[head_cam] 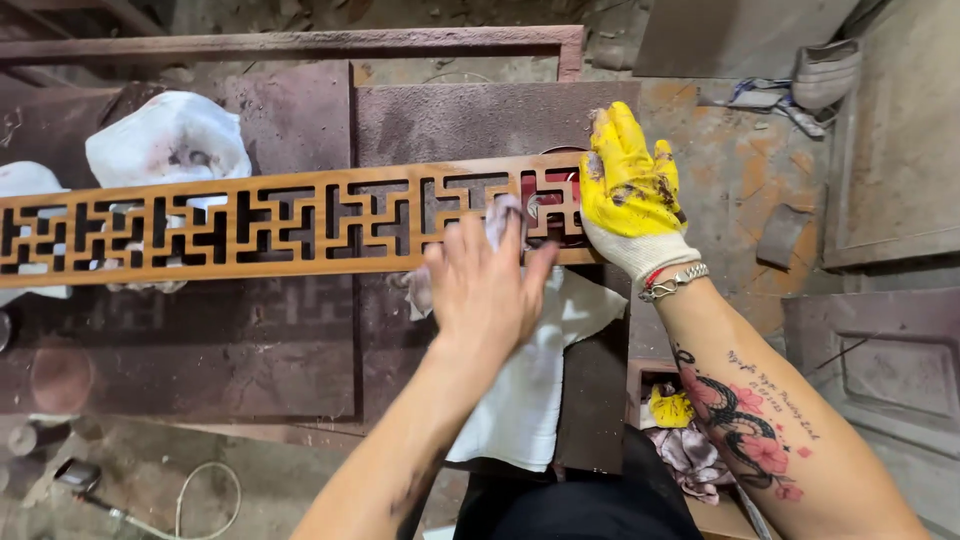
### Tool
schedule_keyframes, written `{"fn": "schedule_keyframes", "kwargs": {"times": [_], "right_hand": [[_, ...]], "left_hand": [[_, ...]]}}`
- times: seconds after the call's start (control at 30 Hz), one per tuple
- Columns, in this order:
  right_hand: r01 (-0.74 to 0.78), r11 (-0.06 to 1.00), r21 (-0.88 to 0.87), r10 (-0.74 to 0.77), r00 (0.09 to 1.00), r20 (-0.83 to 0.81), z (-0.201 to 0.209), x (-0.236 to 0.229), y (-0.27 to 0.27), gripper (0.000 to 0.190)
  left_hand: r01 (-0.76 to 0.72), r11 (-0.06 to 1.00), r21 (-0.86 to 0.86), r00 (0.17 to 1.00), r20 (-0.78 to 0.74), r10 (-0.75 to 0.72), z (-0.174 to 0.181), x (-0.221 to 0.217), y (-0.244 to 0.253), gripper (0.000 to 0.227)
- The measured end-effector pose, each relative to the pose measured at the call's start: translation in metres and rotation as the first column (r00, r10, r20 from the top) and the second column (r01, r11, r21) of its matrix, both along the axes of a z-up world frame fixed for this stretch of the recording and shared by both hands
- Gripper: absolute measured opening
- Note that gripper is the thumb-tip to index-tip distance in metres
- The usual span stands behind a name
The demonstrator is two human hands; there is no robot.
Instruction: The recorder is wiping down a decorative wooden lattice with a cloth, likely applying a stain or finish.
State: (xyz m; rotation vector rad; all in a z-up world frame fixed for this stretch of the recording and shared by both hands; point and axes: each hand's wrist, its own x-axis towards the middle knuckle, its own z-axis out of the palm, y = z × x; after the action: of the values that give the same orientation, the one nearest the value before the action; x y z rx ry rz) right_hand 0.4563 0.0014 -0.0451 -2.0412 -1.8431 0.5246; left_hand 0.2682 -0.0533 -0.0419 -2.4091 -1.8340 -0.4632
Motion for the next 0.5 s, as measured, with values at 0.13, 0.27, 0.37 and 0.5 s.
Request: {"fn": "schedule_keyframes", "kwargs": {"times": [0.13, 0.27, 0.37, 0.5], "right_hand": [[-0.016, 0.985, 0.170, 0.008, 0.999, 0.046, -0.016, 0.000, 0.002, 0.055], [0.012, 1.000, 0.008, -0.012, 1.000, -0.007, 0.000, -0.003, -0.002, 0.056], [0.021, 1.000, -0.013, -0.021, 0.999, -0.025, 0.002, -0.003, -0.002, 0.056], [0.005, 1.000, 0.007, -0.004, 0.999, -0.046, 0.004, -0.005, -0.002, 0.056]], "left_hand": [[-0.004, 0.995, 0.096, 0.998, -0.061, 0.010, -0.001, -0.001, -0.018, 0.056], [-0.032, 0.979, 0.202, 0.999, -0.025, 0.038, -0.012, 0.013, 0.044, 0.053], [-0.091, 0.984, -0.151, 0.995, -0.061, 0.082, -0.007, 0.015, 0.052, 0.063], [-0.038, 0.988, 0.149, 0.998, -0.047, 0.046, -0.008, 0.010, 0.023, 0.048]]}}
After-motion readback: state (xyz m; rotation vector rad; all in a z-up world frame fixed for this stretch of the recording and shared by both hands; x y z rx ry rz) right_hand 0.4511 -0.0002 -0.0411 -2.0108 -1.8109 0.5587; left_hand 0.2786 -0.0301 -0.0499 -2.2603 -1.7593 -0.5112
